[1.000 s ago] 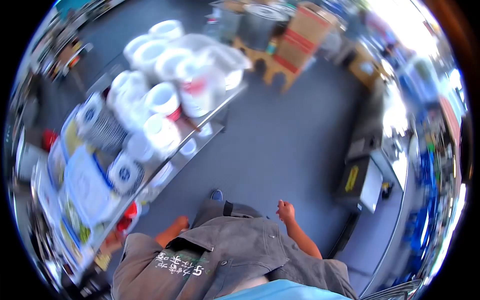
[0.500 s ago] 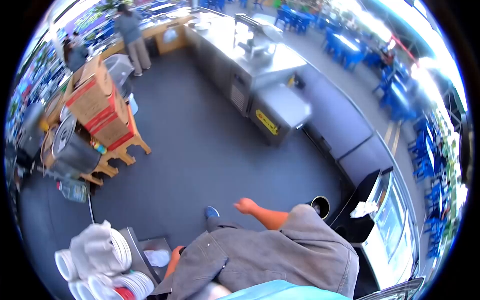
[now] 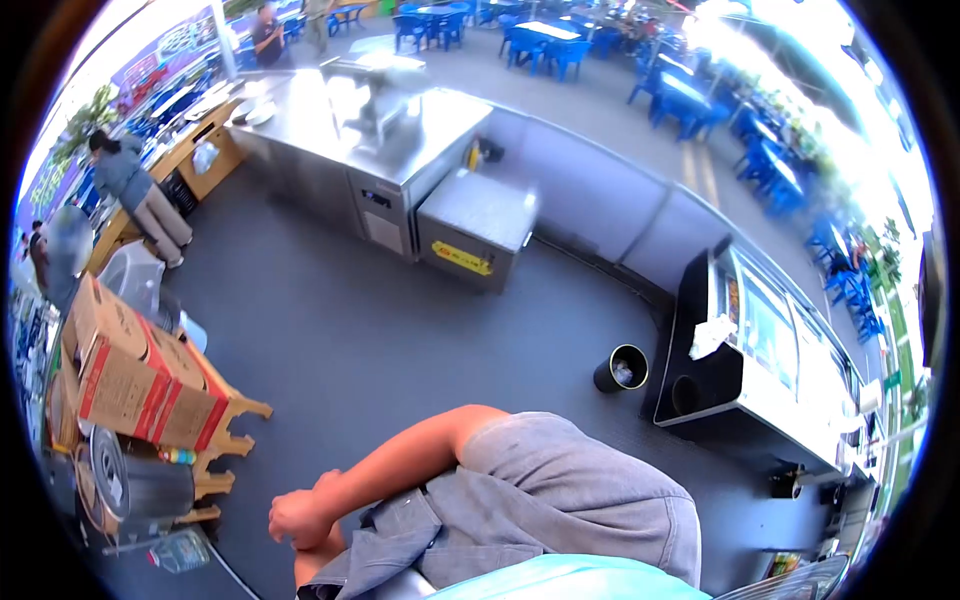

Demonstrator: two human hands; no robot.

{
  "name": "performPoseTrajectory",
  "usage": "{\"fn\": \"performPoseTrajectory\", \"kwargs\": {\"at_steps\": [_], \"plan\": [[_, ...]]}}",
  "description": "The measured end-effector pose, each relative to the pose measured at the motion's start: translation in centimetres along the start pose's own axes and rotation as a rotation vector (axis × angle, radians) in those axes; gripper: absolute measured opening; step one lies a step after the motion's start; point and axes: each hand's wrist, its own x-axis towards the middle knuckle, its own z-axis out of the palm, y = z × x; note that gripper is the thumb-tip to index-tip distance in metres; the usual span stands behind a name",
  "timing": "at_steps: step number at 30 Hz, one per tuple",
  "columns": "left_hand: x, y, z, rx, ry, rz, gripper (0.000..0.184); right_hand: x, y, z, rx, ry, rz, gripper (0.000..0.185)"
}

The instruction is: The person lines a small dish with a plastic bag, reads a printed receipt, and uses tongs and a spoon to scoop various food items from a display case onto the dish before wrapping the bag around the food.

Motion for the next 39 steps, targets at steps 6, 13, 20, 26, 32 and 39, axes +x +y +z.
{"fn": "performPoseTrajectory", "kwargs": {"at_steps": [6, 13, 20, 26, 32, 39], "plan": [[4.6, -1.4, -3.8, 0.109, -0.084, 0.15, 0.036, 3.2, -1.5, -3.6, 0.166, 0.008, 0.048, 0.029], [7.2, -3.7, -5.9, 0.205, -0.156, 0.273, 0.036, 8.9, 0.6, -3.9, 0.078, 0.017, 0.169, 0.036], [6.9, -3.0, -6.2, 0.255, -0.249, 0.383, 0.036, 9.5, -2.4, -8.1, 0.152, -0.001, 0.36, 0.048], [6.8, -1.3, -7.5, 0.274, -0.299, 0.443, 0.035, 9.0, -0.9, -6.6, 0.208, 0.062, 0.187, 0.045], [7.2, 0.2, -8.1, 0.287, -0.34, 0.487, 0.035, 7.0, -2.3, -9.0, 0.212, 0.024, 0.412, 0.044], [6.1, 4.6, -7.7, 0.343, -0.381, 0.501, 0.035, 1.8, -3.8, -8.9, 0.124, -0.007, 0.556, 0.049]]}}
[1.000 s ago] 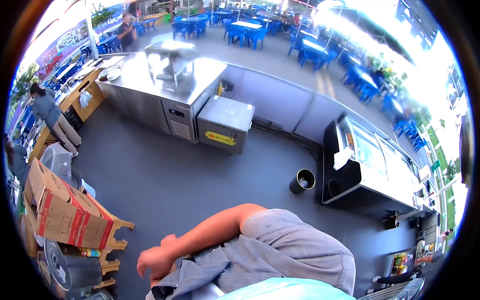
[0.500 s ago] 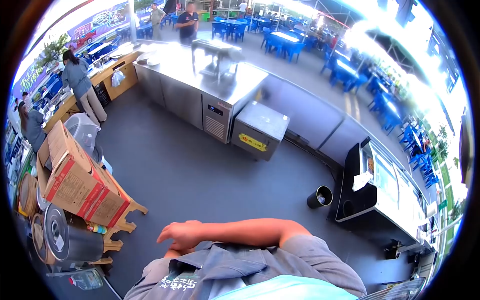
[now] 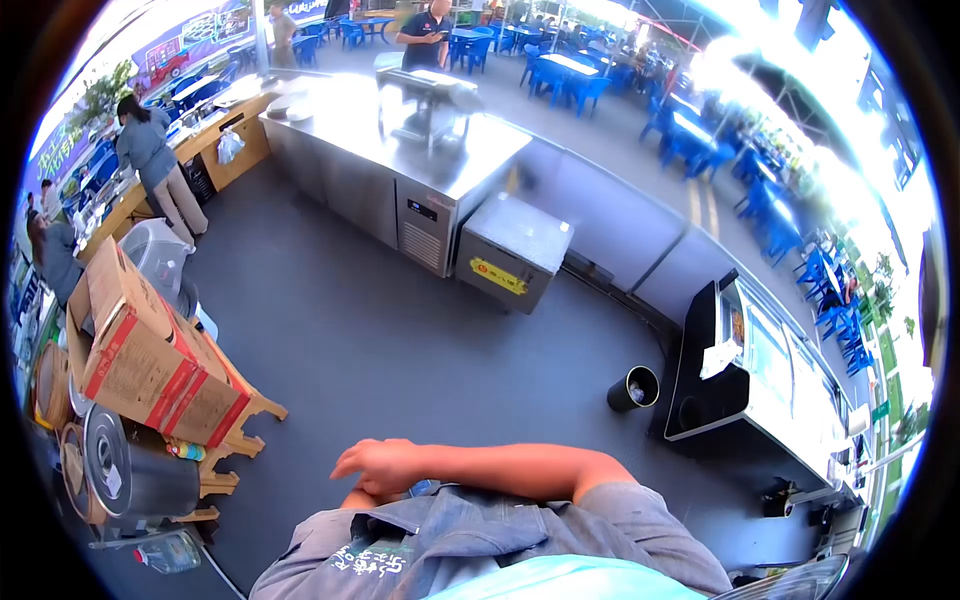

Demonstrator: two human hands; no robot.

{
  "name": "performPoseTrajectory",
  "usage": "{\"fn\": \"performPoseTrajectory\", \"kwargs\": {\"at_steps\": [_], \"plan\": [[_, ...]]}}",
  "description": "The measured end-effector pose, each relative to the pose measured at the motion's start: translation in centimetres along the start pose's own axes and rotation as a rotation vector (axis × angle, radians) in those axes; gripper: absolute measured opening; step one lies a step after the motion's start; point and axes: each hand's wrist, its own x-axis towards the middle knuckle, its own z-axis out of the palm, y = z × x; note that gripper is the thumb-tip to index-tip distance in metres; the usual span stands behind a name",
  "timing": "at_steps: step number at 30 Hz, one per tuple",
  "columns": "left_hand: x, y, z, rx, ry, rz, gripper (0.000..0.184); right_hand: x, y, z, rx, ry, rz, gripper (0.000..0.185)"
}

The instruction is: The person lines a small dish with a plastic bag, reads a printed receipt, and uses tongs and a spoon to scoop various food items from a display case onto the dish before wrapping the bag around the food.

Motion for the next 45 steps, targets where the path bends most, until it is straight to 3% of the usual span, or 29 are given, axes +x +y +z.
{"fn": "performPoseTrajectory", "kwargs": {"at_steps": [1, 4, 5, 7, 8, 11, 14, 16, 18, 19, 21, 22, 24, 25, 27, 28, 32, 37, 39, 41, 43, 44, 45], "plan": [[0.2, 1.0, -0.2, 0.01, -0.007, -0.001, 0.035, -1.1, 0.4, 0.2, 0.005, 0.01, -0.003, 0.049], [1.0, 4.5, -0.7, 0.055, -0.028, -0.012, 0.035, -5.0, 1.9, 1.6, 0.08, 0.168, -0.358, 0.049], [1.2, 5.9, -0.8, 0.072, -0.035, -0.018, 0.035, -7.3, 2.7, 1.9, 0.084, 0.184, -0.367, 0.049], [2.2, 9.0, -1.0, 0.11, -0.05, -0.034, 0.035, -13.7, 4.4, 2.2, 0.096, 0.323, -0.121, 0.05], [2.0, 10.2, -1.8, 0.128, -0.057, -0.033, 0.035, -14.2, 7.6, 2.7, 0.135, 0.459, -0.233, 0.05], [2.3, 15.0, -1.6, 0.17, -0.035, -0.06, 0.035, -22.9, 15.0, 5.2, 0.303, 0.871, -0.032, 0.029], [4.9, 16.4, 1.7, 0.194, 0.022, -0.05, 0.034, -34.9, 21.0, 9.1, 0.515, 1.143, 0.358, 0.024], [8.5, 16.6, 5.3, 0.275, 0.007, 0.007, 0.037, -42.8, 26.6, 15.2, 0.576, 1.352, 0.493, 0.018], [7.8, 17.4, 4.7, 0.23, 0.023, -0.047, 0.035, -47.6, 28.3, 18.0, 0.622, 1.432, 0.636, 0.018], [9.8, 21.2, 4.7, 0.317, -0.052, 0.017, 0.035, -53.0, 26.6, 26.0, 0.757, 1.591, 0.874, 0.021], [12.4, 21.9, 2.8, 0.283, -0.052, 0.035, 0.035, -54.7, 29.2, 26.8, 0.442, 1.603, 1.06, 0.036], [14.9, 23.9, 1.2, 0.284, -0.063, 0.087, 0.035, -57.7, 28.3, 31.9, 0.515, 1.743, 1.235, 0.04], [16.6, 25.2, 0.0, 0.217, -0.082, 0.133, 0.033, -58.5, 28.9, 31.1, 0.566, 1.665, 1.276, 0.046], [20.9, 31.3, -4.4, 0.308, -0.09, 0.213, 0.032, -60.0, 26.7, 35.0, 0.772, 1.777, 1.42, 0.048], [22.8, 35.3, -5.9, 0.32, -0.102, 0.27, 0.029, -60.1, 29.2, 35.3, 0.745, 1.796, 1.445, 0.048], [25.3, 40.5, -8.2, 0.395, -0.127, 0.344, 0.028, -59.8, 28.6, 38.5, 0.952, 1.878, 1.519, 0.047], [28.5, 50.9, -9.5, 0.535, -0.189, 0.48, 0.023, -62.1, 29.0, 44.1, 1.156, 1.922, 1.494, 0.046], [33.8, 70.7, -9.0, 0.753, -0.28, 0.693, 0.019, -63.4, 24.1, 52.8, 1.391, 2.365, 1.682, 0.055], [35.4, 79.6, -8.9, 0.823, -0.3, 0.774, 0.017, -62.1, 22.9, 55.3, 1.287, 2.508, 1.953, 0.048], [36.4, 87.9, -8.3, 0.855, -0.314, 0.85, 0.016, -61.3, 18.9, 57.2, 1.594, 2.976, 1.831, 0.041], [36.8, 94.7, -6.9, 0.847, -0.329, 0.914, 0.016, -60.4, 12.4, 57.5, 1.499, 3.546, 1.765, 0.031], [36.5, 97.9, -5.6, 0.838, -0.342, 0.952, 0.016, -59.8, 8.4, 58.7, 1.366, 3.593, 2.006, 0.028], [35.9, 100.8, -4.3, 0.827, -0.358, 0.987, 0.016, -58.2, 5.2, 61.4, 0.88, 3.415, 2.582, 0.037]]}}
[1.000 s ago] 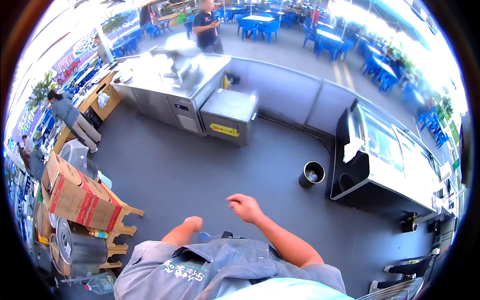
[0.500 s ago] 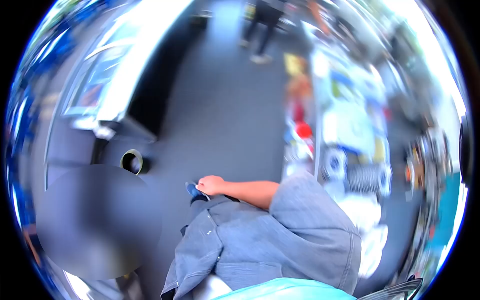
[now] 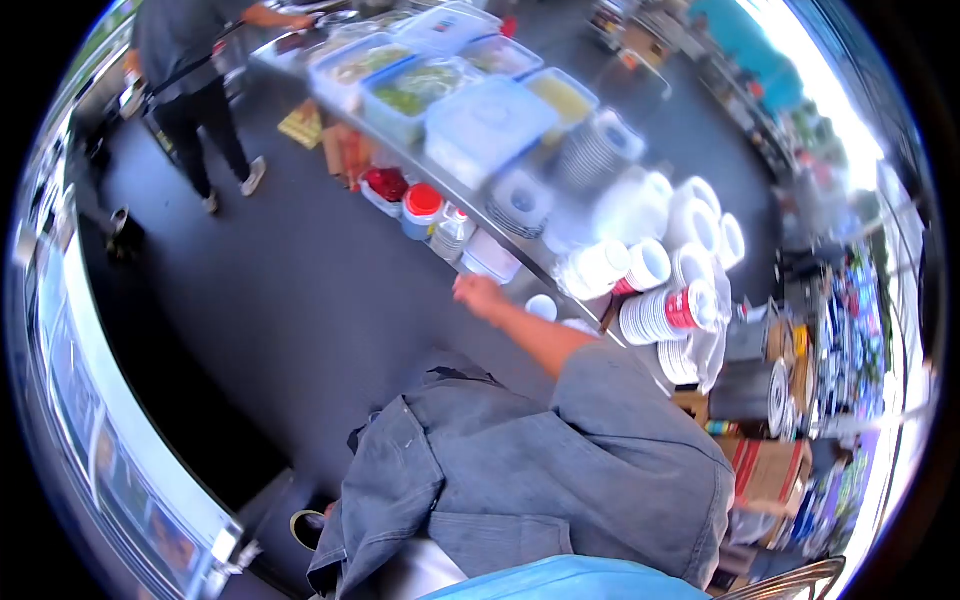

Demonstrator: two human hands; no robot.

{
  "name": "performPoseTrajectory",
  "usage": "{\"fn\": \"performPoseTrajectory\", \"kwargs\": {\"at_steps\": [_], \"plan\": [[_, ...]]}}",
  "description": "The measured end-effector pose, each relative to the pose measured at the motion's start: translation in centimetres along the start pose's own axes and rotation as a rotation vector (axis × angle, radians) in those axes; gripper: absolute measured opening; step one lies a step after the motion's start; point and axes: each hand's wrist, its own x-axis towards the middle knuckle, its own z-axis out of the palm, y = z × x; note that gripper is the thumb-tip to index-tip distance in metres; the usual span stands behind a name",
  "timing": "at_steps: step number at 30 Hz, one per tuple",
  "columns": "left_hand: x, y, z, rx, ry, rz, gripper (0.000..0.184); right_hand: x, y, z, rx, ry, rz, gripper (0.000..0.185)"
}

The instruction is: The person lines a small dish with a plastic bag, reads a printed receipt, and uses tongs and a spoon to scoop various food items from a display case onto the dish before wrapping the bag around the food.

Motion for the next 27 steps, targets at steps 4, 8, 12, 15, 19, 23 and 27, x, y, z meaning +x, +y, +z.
{"fn": "performPoseTrajectory", "kwargs": {"at_steps": [4, 8, 12, 15, 19, 23, 27], "plan": [[6.5, 8.2, -1.4, -0.091, 0.005, 0.125, 0.017, 14.4, 4.1, -18.4, -0.353, 0.553, 0.187, 0.061], [7.5, 15.6, 2.2, -0.079, -0.013, 0.182, 0.019, 18.6, 3.3, -32.0, -0.273, 0.696, 0.443, 0.075], [3.4, 22.4, 6.7, 0.105, -0.11, 0.127, 0.019, 22.0, 4.5, -35.8, -0.072, 0.613, 0.671, 0.078], [1.9, 26.1, 9.0, 0.177, -0.166, 0.094, 0.02, 24.1, 7.2, -36.4, -0.096, 0.693, 0.642, 0.064], [1.6, 29.3, 10.3, 0.216, -0.186, 0.073, 0.021, 25.1, 8.6, -37.3, 0.396, 0.703, 0.567, 0.043], [2.5, 32.0, 10.5, 0.253, -0.198, 0.085, 0.022, 23.8, 6.0, -39.9, 0.402, 0.716, 0.599, 0.038], [3.6, 33.1, 10.8, 0.275, -0.213, 0.094, 0.023, 23.3, 5.3, -44.4, 0.076, 0.643, 0.458, 0.035]]}}
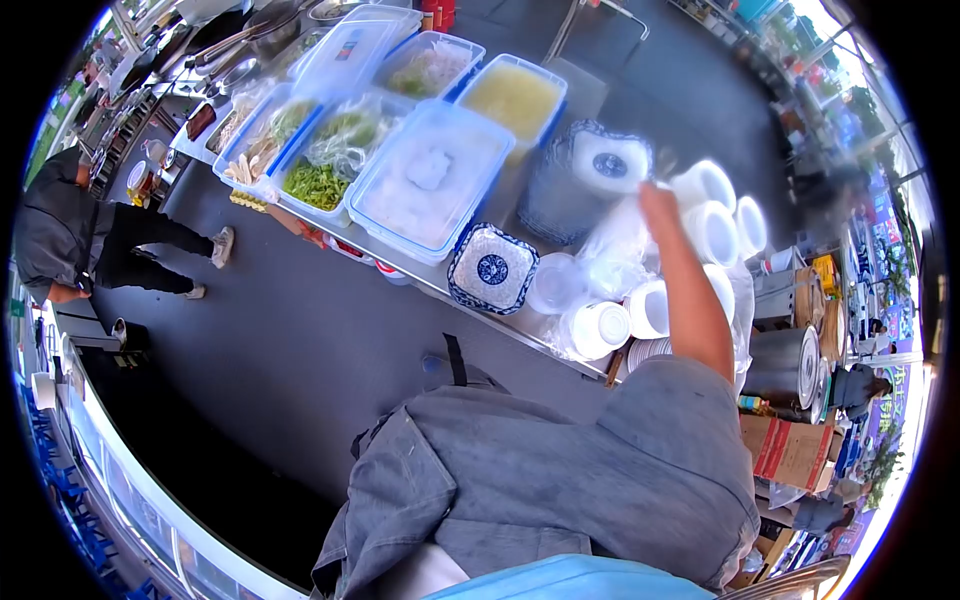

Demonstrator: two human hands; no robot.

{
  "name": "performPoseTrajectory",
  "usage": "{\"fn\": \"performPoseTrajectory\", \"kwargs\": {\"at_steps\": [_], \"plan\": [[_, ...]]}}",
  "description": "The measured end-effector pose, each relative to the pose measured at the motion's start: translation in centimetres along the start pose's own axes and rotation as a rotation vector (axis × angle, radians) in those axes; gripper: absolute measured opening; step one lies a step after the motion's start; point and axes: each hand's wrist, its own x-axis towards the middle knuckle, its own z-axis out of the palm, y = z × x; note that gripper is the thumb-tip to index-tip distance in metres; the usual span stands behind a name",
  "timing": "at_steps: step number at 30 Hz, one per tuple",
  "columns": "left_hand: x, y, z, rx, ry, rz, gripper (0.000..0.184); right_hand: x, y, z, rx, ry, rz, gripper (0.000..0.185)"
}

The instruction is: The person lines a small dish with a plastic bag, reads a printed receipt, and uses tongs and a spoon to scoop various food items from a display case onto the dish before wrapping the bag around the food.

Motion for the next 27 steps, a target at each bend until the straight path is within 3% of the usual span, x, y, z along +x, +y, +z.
{"fn": "performPoseTrajectory", "kwargs": {"at_steps": [7, 8, 11, 14, 17, 21, 23, 24, 25, 27], "plan": [[2.0, -0.6, 0.0, 0.025, -0.035, 0.013, 0.025, 0.3, -6.9, -4.3, -0.298, -0.013, -0.01, 0.039], [2.1, -0.8, -0.1, 0.031, -0.037, 0.014, 0.026, 3.0, -5.5, -4.8, -0.488, -0.014, -0.228, 0.04], [2.8, -1.7, -0.2, 0.031, -0.051, 0.018, 0.027, 5.3, -7.7, -4.8, -0.881, 0.0, -0.499, 0.042], [3.3, -3.1, -0.4, 0.026, -0.065, 0.019, 0.028, -2.4, -15.8, -3.3, -0.984, 0.135, -0.373, 0.036], [4.0, -4.8, -0.7, 0.021, -0.079, 0.016, 0.029, -6.0, -18.7, -2.1, -1.113, 0.155, -0.469, 0.035], [5.0, -7.7, -0.9, 0.01, -0.112, 0.007, 0.031, -7.9, -20.3, -1.2, -1.181, 0.155, -0.514, 0.033], [5.4, -9.7, -1.1, -0.006, -0.125, -0.006, 0.032, -6.0, -19.5, -1.8, -1.209, 0.181, -0.425, 0.037], [4.9, -11.0, -0.4, -0.02, -0.119, -0.021, 0.032, -6.0, -19.8, -1.5, -1.017, 0.26, -0.597, 0.044], [4.1, -12.8, 0.7, -0.031, -0.086, -0.038, 0.033, -4.5, -20.7, 1.5, -0.956, 0.156, -0.511, 0.048], [2.9, -17.1, 4.2, 0.134, -0.059, 0.036, 0.033, -6.3, -21.9, 9.5, -0.8, 0.013, -0.668, 0.049]]}}
